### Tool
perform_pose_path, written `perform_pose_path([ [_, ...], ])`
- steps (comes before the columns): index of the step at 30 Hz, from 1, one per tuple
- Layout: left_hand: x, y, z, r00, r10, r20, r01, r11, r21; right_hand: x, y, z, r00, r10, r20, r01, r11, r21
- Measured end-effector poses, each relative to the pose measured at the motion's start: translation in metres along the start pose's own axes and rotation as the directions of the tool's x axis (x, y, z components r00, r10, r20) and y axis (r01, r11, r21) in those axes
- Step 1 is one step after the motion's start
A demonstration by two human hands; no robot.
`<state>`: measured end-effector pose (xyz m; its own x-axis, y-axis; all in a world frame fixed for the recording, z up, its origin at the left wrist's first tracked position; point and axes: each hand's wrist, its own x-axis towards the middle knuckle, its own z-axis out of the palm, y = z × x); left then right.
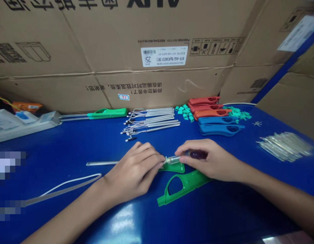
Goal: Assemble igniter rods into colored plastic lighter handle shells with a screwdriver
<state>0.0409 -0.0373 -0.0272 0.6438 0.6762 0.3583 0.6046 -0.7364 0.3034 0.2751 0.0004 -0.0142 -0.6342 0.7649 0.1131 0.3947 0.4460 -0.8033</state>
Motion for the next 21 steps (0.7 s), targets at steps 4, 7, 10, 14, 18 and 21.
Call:
perform_pose_path([
  [4, -0.002, -0.004, -0.003, 1.000, 0.014, 0.006, -0.014, 1.000, 0.002, 0.001, 0.000, 0.000, 0.999, -0.041, -0.024, 0.041, 0.999, -0.008],
  [7, 0.000, -0.003, -0.001, 0.998, 0.054, -0.042, -0.051, 0.997, 0.061, 0.000, 0.000, 0.001, 0.998, -0.056, -0.019, 0.056, 0.998, -0.029],
  [10, 0.003, 0.000, 0.002, 0.993, 0.076, -0.085, -0.067, 0.992, 0.105, -0.002, 0.001, 0.003, 0.998, -0.063, -0.016, 0.062, 0.997, -0.041],
  [14, 0.004, 0.001, 0.004, 0.986, 0.096, -0.137, -0.073, 0.984, 0.164, -0.004, 0.007, 0.003, 0.990, -0.138, 0.006, 0.138, 0.985, -0.101],
  [18, 0.003, -0.006, 0.001, 0.981, 0.088, -0.170, -0.052, 0.977, 0.209, 0.000, 0.015, -0.007, 0.990, -0.139, 0.010, 0.139, 0.974, -0.178],
  [21, 0.003, -0.010, -0.003, 0.979, 0.059, -0.194, -0.025, 0.985, 0.172, 0.002, 0.010, -0.023, 0.998, -0.048, -0.040, 0.039, 0.976, -0.216],
])
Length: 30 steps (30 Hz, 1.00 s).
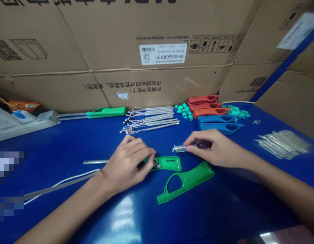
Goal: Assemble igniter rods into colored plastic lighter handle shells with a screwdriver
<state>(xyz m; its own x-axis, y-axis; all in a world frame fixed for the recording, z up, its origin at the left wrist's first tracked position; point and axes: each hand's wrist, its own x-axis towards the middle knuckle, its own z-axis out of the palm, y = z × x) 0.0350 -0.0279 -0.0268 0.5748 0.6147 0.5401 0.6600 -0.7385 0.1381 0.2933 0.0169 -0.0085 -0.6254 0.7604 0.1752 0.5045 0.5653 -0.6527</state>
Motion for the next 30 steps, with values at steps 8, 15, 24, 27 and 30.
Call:
perform_pose_path([
  [8, -0.004, 0.000, -0.001, 0.999, 0.038, 0.009, -0.037, 0.994, -0.099, -0.072, 0.004, -0.052, 0.839, 0.189, -0.510, -0.401, 0.848, -0.345],
  [15, -0.003, -0.001, -0.001, 0.996, 0.082, 0.042, -0.077, 0.992, -0.101, -0.146, 0.056, -0.057, 0.629, 0.402, -0.665, -0.735, 0.586, -0.341],
  [24, -0.005, -0.010, 0.000, 0.996, 0.075, 0.051, -0.072, 0.995, -0.064, -0.144, 0.057, -0.049, 0.675, 0.372, -0.637, -0.715, 0.542, -0.442],
  [27, -0.005, -0.011, -0.002, 0.996, 0.079, 0.049, -0.074, 0.994, -0.086, -0.142, 0.066, -0.053, 0.663, 0.380, -0.645, -0.739, 0.469, -0.484],
  [30, -0.006, -0.018, -0.007, 0.992, 0.028, 0.123, -0.015, 0.995, -0.101, -0.138, 0.073, -0.057, 0.635, 0.367, -0.679, -0.765, 0.422, -0.486],
])
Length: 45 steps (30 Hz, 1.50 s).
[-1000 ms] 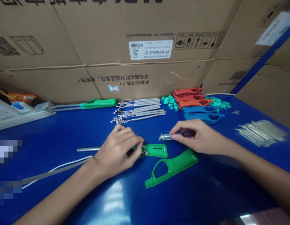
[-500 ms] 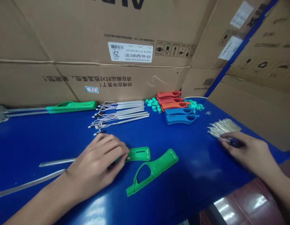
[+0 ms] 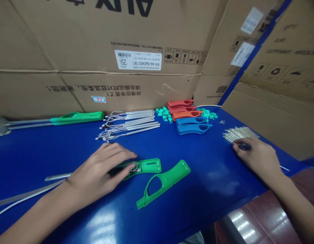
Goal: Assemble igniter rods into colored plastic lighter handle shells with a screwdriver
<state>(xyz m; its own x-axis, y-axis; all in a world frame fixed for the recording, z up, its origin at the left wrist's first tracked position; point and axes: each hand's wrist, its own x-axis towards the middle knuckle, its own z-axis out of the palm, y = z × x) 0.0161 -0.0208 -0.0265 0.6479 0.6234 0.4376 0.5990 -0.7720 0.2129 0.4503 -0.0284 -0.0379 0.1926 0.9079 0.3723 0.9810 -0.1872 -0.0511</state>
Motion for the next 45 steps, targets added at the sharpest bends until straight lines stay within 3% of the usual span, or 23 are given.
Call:
perform_pose_path([
  [3, -0.008, -0.013, -0.012, 0.979, -0.130, 0.159, 0.129, 0.992, 0.015, 0.008, -0.015, -0.006, 0.996, -0.043, -0.073, 0.052, 0.991, 0.120],
  [6, -0.019, -0.029, -0.025, 0.916, -0.271, 0.297, 0.276, 0.961, 0.023, 0.013, -0.054, -0.024, 0.952, -0.305, -0.016, 0.294, 0.898, 0.328],
  [7, -0.022, -0.033, -0.028, 0.892, -0.305, 0.333, 0.316, 0.949, 0.021, 0.013, -0.072, -0.031, 0.907, -0.419, 0.044, 0.369, 0.841, 0.396],
  [10, -0.027, -0.042, -0.033, 0.837, -0.348, 0.423, 0.382, 0.924, 0.003, 0.012, -0.130, -0.046, 0.709, -0.694, 0.121, 0.540, 0.646, 0.540],
  [13, -0.024, -0.042, -0.033, 0.800, -0.352, 0.485, 0.417, 0.908, -0.029, 0.007, -0.181, -0.044, 0.553, -0.821, 0.143, 0.640, 0.528, 0.558],
  [15, -0.019, -0.040, -0.031, 0.802, -0.343, 0.489, 0.417, 0.908, -0.047, 0.002, -0.203, -0.035, 0.494, -0.850, 0.183, 0.670, 0.506, 0.544],
  [17, -0.015, -0.036, -0.029, 0.832, -0.310, 0.459, 0.376, 0.925, -0.057, -0.001, -0.215, -0.024, 0.463, -0.861, 0.210, 0.687, 0.498, 0.530],
  [19, -0.012, -0.033, -0.027, 0.871, -0.255, 0.419, 0.308, 0.949, -0.063, -0.001, -0.217, -0.015, 0.465, -0.859, 0.216, 0.684, 0.503, 0.529],
  [23, -0.010, -0.028, -0.023, 0.935, -0.165, 0.312, 0.193, 0.979, -0.060, 0.002, -0.210, -0.007, 0.516, -0.816, 0.262, 0.579, 0.557, 0.596],
  [28, -0.011, -0.023, -0.019, 0.979, -0.131, 0.153, 0.130, 0.991, 0.016, 0.008, -0.203, -0.005, 0.554, -0.793, 0.255, 0.543, 0.576, 0.611],
  [34, -0.012, -0.022, -0.011, 0.986, -0.093, 0.141, 0.085, 0.994, 0.068, 0.006, -0.199, -0.003, 0.528, -0.826, 0.199, 0.620, 0.534, 0.575],
  [42, -0.008, -0.018, -0.012, 0.968, -0.245, 0.050, 0.246, 0.969, -0.024, 0.006, -0.199, 0.001, 0.533, -0.831, 0.162, 0.703, 0.541, 0.462],
  [45, -0.006, -0.015, -0.013, 0.968, -0.246, 0.056, 0.248, 0.969, -0.021, 0.004, -0.197, 0.002, 0.522, -0.842, 0.134, 0.721, 0.519, 0.459],
])
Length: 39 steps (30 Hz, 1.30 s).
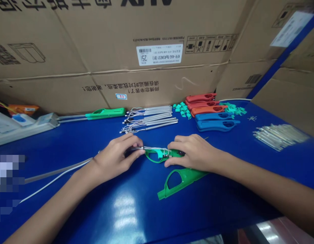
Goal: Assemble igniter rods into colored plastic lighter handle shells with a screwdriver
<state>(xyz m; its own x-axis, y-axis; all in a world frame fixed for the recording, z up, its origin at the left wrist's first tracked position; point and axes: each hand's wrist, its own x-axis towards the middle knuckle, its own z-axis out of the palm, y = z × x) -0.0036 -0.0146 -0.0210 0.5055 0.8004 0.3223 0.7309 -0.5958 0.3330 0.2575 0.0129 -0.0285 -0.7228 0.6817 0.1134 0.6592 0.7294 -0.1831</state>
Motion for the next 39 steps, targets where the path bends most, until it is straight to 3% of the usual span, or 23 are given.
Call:
perform_pose_path([
  [10, -0.004, 0.016, 0.003, 0.989, 0.146, 0.019, -0.147, 0.986, 0.075, -0.003, -0.011, -0.003, 0.999, 0.020, -0.031, -0.013, 0.981, 0.193],
  [16, -0.001, 0.024, 0.010, 0.985, 0.123, 0.123, -0.133, 0.988, 0.074, -0.003, -0.013, 0.007, 0.996, -0.055, -0.072, 0.063, 0.991, 0.115],
  [22, -0.001, 0.023, 0.018, 0.990, 0.130, 0.050, -0.131, 0.991, 0.006, -0.006, -0.018, 0.013, 0.989, -0.073, -0.125, 0.082, 0.994, 0.068],
  [30, -0.003, 0.022, 0.019, 0.996, 0.089, 0.013, -0.088, 0.995, -0.041, -0.007, -0.023, 0.018, 0.992, 0.002, -0.127, 0.036, 0.956, 0.293],
  [35, -0.004, 0.023, 0.019, 0.997, 0.078, -0.015, -0.080, 0.984, -0.157, -0.006, -0.022, 0.023, 0.987, 0.074, -0.145, 0.018, 0.837, 0.548],
  [39, -0.003, 0.023, 0.016, 0.995, 0.061, -0.078, -0.076, 0.973, -0.216, -0.006, -0.020, 0.027, 0.974, 0.062, -0.218, 0.082, 0.799, 0.596],
])
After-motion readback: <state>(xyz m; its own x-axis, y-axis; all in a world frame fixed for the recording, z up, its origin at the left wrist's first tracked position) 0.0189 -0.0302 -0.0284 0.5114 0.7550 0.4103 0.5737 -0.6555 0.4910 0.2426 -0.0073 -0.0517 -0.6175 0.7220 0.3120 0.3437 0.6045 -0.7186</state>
